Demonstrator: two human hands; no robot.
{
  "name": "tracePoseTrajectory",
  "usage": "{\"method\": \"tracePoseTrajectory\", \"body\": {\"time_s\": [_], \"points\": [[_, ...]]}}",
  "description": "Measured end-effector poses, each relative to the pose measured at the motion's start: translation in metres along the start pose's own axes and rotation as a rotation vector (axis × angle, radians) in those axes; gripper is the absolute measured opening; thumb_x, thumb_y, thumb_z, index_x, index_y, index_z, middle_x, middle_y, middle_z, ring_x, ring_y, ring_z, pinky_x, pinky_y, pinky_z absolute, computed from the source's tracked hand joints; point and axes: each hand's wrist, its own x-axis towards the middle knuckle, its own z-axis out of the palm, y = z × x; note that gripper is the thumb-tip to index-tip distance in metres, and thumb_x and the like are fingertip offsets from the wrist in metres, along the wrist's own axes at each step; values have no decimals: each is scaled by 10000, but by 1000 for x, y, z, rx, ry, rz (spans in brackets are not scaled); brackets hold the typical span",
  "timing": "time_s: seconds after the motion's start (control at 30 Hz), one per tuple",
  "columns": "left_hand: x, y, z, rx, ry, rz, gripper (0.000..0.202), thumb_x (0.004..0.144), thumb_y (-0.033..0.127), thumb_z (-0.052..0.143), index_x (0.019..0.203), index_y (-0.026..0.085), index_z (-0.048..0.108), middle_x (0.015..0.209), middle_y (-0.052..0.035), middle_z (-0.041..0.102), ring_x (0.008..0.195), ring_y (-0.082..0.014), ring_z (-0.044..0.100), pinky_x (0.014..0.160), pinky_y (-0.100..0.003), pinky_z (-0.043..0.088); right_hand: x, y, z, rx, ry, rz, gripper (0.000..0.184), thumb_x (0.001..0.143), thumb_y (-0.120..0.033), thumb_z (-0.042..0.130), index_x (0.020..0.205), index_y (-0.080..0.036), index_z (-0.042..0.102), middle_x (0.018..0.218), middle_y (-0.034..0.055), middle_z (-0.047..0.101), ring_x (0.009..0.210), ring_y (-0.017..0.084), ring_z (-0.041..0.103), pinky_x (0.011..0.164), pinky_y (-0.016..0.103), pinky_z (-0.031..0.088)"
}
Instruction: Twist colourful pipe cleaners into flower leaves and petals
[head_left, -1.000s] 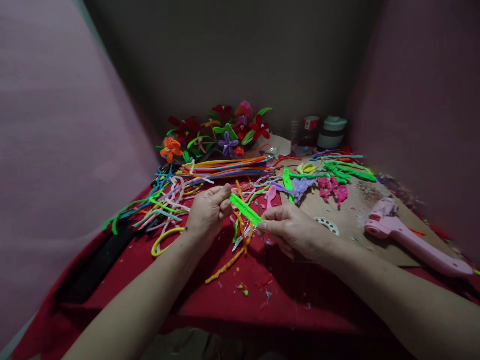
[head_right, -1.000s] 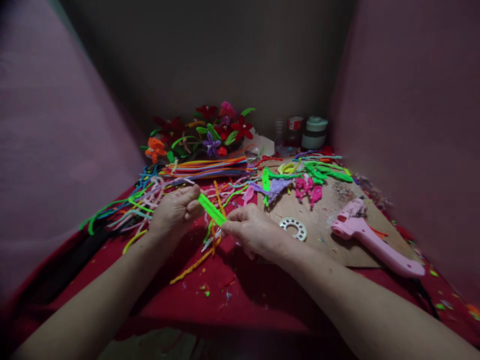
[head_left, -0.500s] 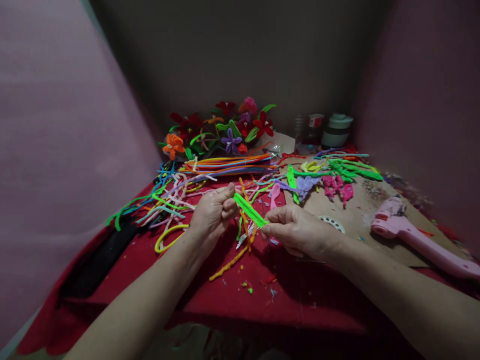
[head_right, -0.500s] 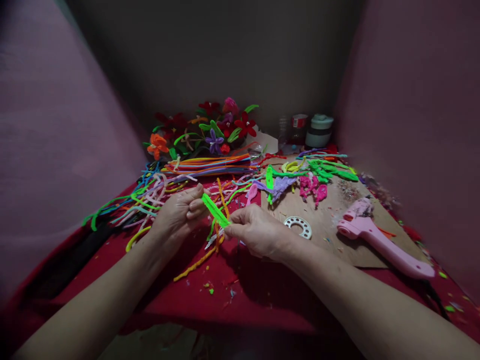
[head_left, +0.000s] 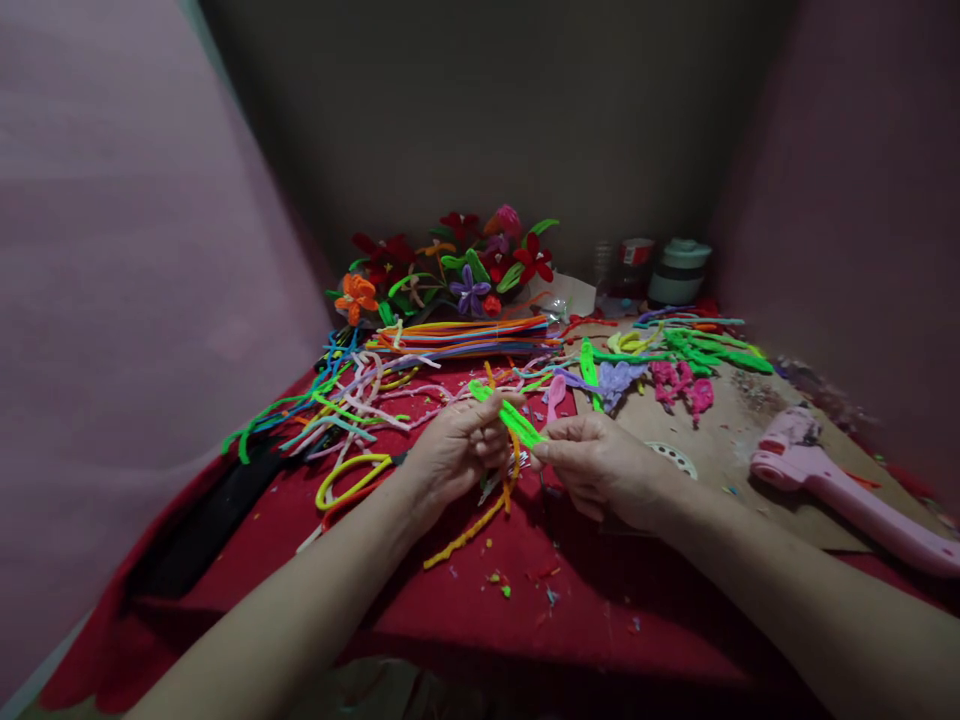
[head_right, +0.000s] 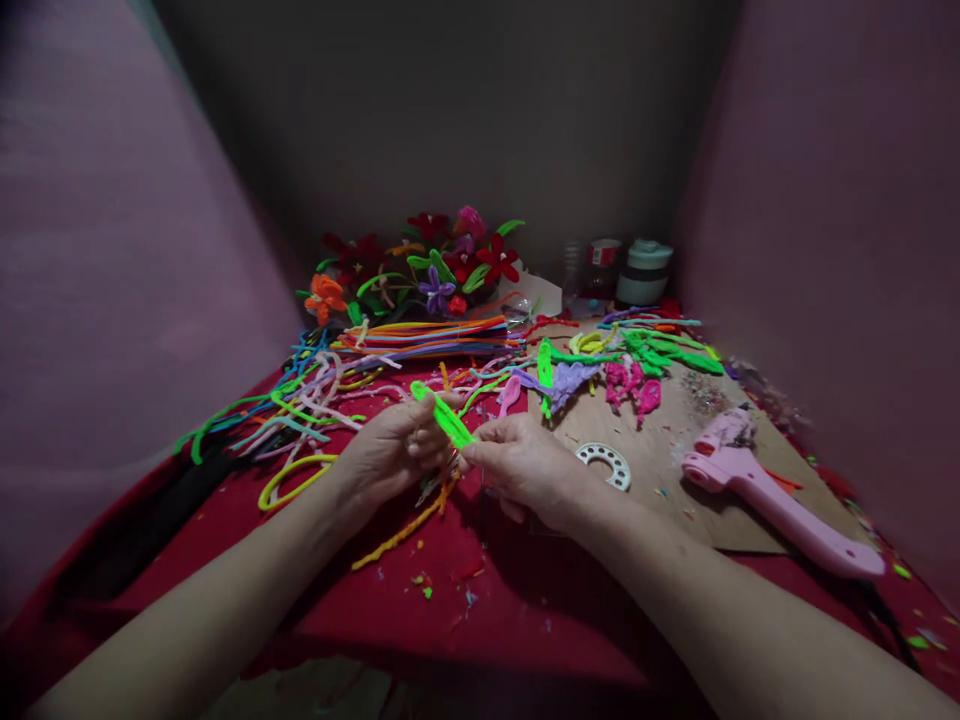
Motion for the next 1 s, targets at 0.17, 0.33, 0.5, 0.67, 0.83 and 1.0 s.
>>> {"method": "tracePoseTrajectory", "body": {"time_s": [0.17, 0.33, 0.5, 0.67, 0.83, 1.0], "points": [[-1, -6, 6, 102, 15, 7, 260, 742, 339, 635, 633, 119, 552, 387, 73, 338, 352, -31, 270, 406, -178, 252, -2, -2, 3, -124, -70, -4, 198, 766, -296, 527, 622, -162, 503, 374, -58, 453, 314, 56, 394, 350, 174, 313], [-3, -3, 9, 153, 14, 35, 360, 723, 374, 639, 507, 131, 486, 359, 64, 338, 352, -49, 321, 428, -199, 311, -3, -5, 2, -37, -136, 14, 294, 753, -414, 579, 729, -121, 592, 669, 29, 615, 515, 71, 531, 515, 197, 437], [-6, -3, 14, 283, 60, 99, 360, 740, 361, 620, 490, 133, 496, 356, 49, 369, 380, -81, 434, 456, -209, 333, 0, 1, -2, 100, -139, 42, 297, 749, -413, 598, 761, -116, 608, 597, 14, 597, 429, 66, 502, 423, 190, 420], [-7, 0, 16, 366, 177, 195, 360, 736, 331, 625, 467, 124, 506, 375, 31, 428, 357, -49, 377, 421, -196, 280, 2, 2, -2, 137, -5, 33, 172, 728, -269, 629, 670, -110, 596, 460, -25, 527, 341, 39, 419, 336, 157, 323], [-7, 1, 16, 381, 291, 245, 333, 729, 332, 634, 502, 119, 518, 426, 23, 478, 365, -34, 355, 410, -184, 260, 2, 1, 0, 145, 25, 48, 147, 742, -231, 605, 659, -110, 591, 469, -25, 529, 360, 40, 434, 350, 154, 349], [-5, 0, 12, 441, 259, 226, 359, 732, 372, 626, 508, 119, 503, 436, 23, 463, 375, -37, 358, 411, -184, 264, 2, 1, -1, 40, 47, 49, 173, 777, -236, 556, 648, -125, 578, 467, -33, 525, 320, 36, 408, 312, 155, 317]]}}
